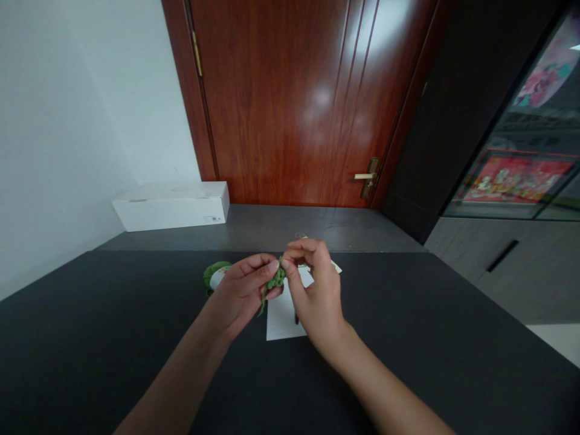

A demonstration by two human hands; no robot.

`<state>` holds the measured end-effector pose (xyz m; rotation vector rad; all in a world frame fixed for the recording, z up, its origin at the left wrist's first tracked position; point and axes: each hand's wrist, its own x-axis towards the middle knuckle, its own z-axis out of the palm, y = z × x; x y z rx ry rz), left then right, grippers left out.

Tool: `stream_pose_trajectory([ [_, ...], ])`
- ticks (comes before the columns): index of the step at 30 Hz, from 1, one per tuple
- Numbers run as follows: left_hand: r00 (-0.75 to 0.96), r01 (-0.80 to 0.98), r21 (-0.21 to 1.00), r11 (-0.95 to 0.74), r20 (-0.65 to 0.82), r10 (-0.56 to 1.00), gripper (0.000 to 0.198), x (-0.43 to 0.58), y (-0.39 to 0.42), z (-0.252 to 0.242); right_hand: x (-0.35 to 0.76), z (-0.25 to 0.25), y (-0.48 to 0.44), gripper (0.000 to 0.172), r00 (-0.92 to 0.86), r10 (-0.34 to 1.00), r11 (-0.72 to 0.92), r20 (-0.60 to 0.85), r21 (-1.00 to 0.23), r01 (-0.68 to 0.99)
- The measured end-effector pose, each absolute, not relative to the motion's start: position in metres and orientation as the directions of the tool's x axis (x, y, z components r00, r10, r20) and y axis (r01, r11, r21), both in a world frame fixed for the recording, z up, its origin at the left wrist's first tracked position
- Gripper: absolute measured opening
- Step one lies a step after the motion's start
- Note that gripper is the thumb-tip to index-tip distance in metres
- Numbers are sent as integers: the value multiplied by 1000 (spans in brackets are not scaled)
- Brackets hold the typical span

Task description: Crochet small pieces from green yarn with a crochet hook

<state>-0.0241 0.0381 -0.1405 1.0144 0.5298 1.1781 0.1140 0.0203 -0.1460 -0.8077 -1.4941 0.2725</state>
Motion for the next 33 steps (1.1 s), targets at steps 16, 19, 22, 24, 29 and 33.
stream_pose_trajectory([
  [16,341,-484,875,23,165,925,20,-24,38,-140,114,-146,21,29,109,605,725,789,-602,335],
  [19,339,-482,876,22,163,927,20,-23,37,-139,114,-146,20,30,118,611,724,783,-612,319],
  [22,340,-484,875,23,164,926,20,-23,36,-138,114,-146,20,30,129,617,721,777,-623,303],
  [24,344,-480,877,21,166,924,20,-23,36,-138,113,-145,20,30,138,624,718,769,-634,289],
  [29,337,-473,881,9,171,926,20,-24,36,-138,112,-145,20,28,155,641,706,752,-657,264],
  [33,325,-470,883,-2,175,929,20,-23,37,-139,112,-146,20,28,166,659,699,734,-679,227],
])
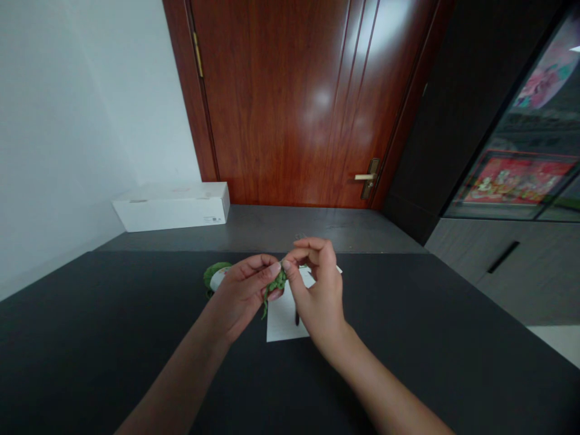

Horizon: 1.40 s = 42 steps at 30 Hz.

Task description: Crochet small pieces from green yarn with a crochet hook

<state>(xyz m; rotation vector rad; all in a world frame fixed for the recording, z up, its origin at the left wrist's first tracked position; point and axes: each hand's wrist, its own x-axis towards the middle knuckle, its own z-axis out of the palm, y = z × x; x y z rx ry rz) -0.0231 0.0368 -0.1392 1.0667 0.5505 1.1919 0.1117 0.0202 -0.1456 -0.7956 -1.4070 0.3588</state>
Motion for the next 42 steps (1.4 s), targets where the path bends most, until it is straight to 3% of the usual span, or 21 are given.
stream_pose_trajectory([
  [15,318,-491,871,-7,186,930,17,-24,36,-141,113,-148,24,28,146,708,684,691,-722,100],
  [42,296,-488,873,-18,185,937,20,-24,37,-138,110,-149,23,25,169,722,673,671,-738,51],
])
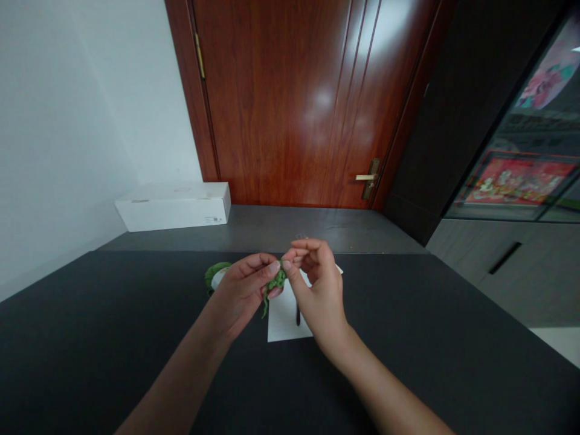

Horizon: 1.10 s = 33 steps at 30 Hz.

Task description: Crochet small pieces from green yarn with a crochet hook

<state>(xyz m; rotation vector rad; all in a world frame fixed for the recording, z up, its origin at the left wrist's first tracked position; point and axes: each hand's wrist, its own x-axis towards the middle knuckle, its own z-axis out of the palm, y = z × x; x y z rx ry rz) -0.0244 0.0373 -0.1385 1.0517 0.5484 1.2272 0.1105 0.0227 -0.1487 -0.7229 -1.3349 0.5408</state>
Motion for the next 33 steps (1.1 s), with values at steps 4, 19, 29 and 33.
stream_pose_trajectory([
  [4,301,-476,879,-32,197,933,19,-24,37,-138,111,-148,22,24,176,735,657,654,-752,49],
  [19,285,-469,882,-48,202,937,20,-24,39,-141,110,-146,21,24,190,762,623,619,-781,47],
  [29,266,-446,893,-62,199,943,22,-24,37,-140,109,-145,20,22,227,756,617,614,-784,67],
  [33,253,-445,893,-62,192,948,22,-23,38,-141,109,-145,21,22,233,755,616,614,-784,70],
])
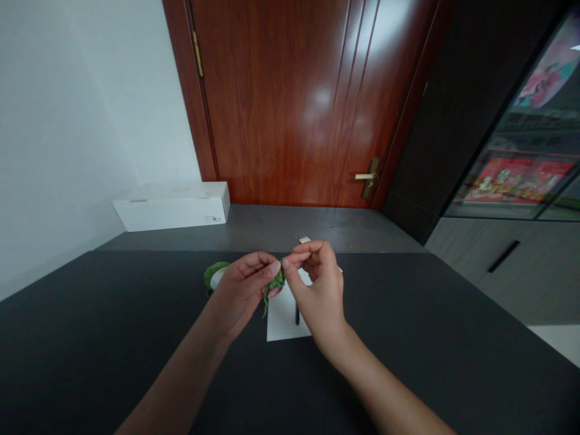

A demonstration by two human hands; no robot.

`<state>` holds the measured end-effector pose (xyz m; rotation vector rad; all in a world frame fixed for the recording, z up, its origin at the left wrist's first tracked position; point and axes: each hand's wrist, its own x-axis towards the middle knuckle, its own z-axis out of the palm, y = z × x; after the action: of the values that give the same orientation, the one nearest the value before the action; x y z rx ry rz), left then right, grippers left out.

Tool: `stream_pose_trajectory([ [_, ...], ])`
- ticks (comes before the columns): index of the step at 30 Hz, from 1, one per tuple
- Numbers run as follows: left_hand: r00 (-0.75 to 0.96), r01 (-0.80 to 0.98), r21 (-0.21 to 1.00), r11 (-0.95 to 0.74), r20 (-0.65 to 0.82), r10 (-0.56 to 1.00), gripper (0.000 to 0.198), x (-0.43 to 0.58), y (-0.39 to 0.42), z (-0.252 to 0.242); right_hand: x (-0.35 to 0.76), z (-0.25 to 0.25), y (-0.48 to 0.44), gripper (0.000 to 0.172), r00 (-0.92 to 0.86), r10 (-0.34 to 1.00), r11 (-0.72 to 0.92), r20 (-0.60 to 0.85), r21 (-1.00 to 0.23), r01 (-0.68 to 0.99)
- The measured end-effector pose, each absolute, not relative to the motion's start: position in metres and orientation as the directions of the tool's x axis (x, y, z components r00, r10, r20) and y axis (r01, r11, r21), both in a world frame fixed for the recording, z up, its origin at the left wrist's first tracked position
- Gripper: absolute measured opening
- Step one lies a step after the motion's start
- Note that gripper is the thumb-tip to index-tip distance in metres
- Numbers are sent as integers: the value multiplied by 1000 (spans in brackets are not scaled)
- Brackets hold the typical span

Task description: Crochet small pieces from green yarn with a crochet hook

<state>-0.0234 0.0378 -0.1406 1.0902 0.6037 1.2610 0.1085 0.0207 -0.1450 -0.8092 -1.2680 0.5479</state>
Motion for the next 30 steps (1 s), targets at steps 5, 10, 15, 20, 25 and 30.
stream_pose_trajectory([
  [5,239,-445,893,-65,188,952,22,-23,38,-141,108,-145,21,22,233,752,615,616,-784,88],
  [10,233,-444,894,-67,187,954,24,-23,38,-141,108,-144,20,22,242,753,609,612,-787,95],
  [15,230,-440,895,-70,187,955,25,-22,39,-141,108,-144,21,22,252,744,610,618,-783,119],
  [20,233,-440,893,-98,218,948,22,-23,39,-142,109,-144,21,22,233,753,616,616,-784,80],
  [25,239,-443,891,-104,229,944,20,-24,38,-141,110,-146,23,22,206,768,624,606,-781,-24],
  [30,233,-447,889,-100,224,946,21,-24,37,-139,110,-148,24,21,172,777,624,606,-778,-74],
])
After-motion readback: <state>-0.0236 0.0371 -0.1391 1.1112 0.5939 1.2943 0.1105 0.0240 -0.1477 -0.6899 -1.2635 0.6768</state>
